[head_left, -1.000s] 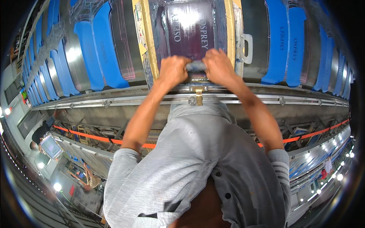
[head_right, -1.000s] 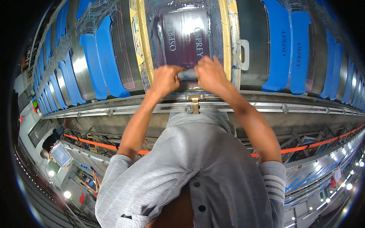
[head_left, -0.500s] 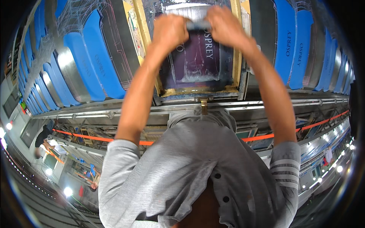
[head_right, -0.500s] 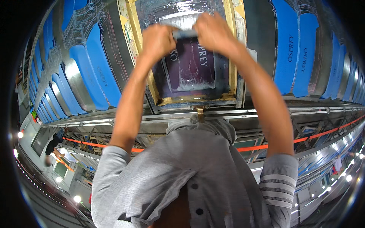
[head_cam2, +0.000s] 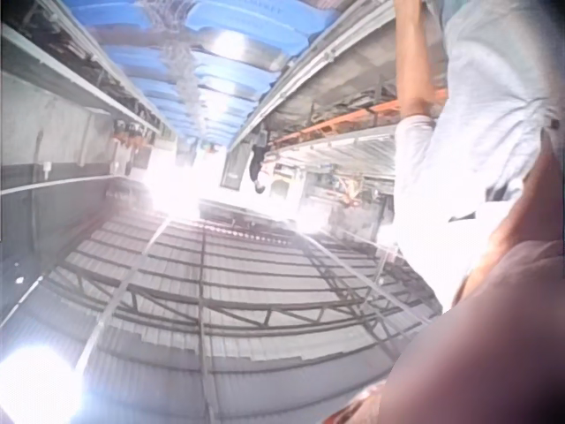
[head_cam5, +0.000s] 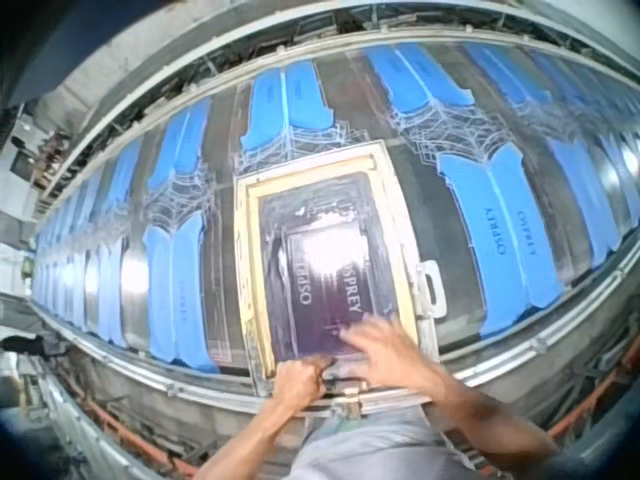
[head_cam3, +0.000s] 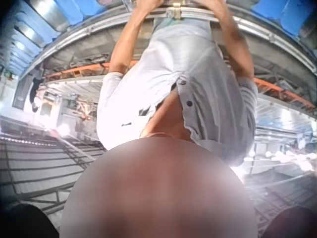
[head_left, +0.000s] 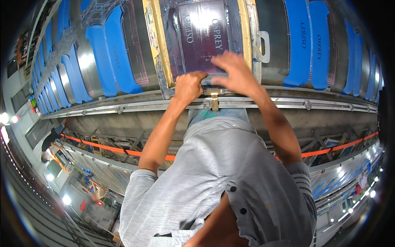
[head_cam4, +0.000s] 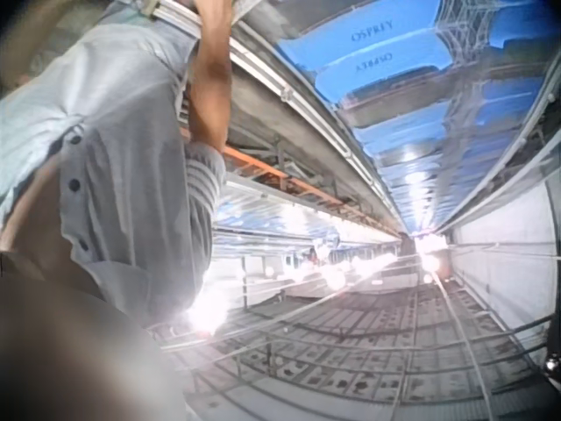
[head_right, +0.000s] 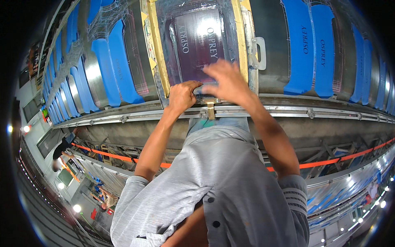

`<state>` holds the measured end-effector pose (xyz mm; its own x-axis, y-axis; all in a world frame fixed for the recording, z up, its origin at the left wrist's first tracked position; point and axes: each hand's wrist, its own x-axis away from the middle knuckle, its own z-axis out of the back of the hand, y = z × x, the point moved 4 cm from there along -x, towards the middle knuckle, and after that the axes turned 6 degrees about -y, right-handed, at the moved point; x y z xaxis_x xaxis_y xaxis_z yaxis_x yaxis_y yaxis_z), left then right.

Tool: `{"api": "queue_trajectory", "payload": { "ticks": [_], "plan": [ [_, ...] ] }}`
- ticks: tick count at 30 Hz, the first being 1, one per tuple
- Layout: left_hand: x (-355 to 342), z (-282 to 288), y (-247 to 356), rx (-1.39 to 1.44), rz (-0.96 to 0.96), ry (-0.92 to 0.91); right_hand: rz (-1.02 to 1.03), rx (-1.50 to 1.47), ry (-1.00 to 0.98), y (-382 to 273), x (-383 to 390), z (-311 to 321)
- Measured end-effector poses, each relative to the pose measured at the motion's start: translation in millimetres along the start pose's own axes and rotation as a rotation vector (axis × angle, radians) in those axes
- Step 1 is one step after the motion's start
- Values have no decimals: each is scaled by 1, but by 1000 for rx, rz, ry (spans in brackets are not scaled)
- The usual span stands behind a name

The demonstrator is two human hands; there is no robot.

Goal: The person uses a handheld squeegee to repeatedly press and smooth a dark fabric panel labeled 'OSPREY' within a rectangular frame on a conveyor line. The person moves the squeegee across the surface in back-and-forth strokes, occasionally adjusting the frame or repositioning the panel.

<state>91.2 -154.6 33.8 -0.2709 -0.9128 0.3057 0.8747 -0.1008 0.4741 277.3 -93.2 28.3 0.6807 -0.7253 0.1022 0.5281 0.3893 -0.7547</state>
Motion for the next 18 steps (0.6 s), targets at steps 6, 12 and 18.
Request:
{"api": "queue_trajectory", "payload": {
  "ticks": [6,12,18],
  "plan": [
    [3,-11,-5,8,-46,54,-690,34,669,142,-9,56],
    [-5,-23,6,31,-58,91,-768,-131,637,179,-26,64],
    [29,0,28,109,-123,180,-644,-83,741,106,5,117]
  ]
}}
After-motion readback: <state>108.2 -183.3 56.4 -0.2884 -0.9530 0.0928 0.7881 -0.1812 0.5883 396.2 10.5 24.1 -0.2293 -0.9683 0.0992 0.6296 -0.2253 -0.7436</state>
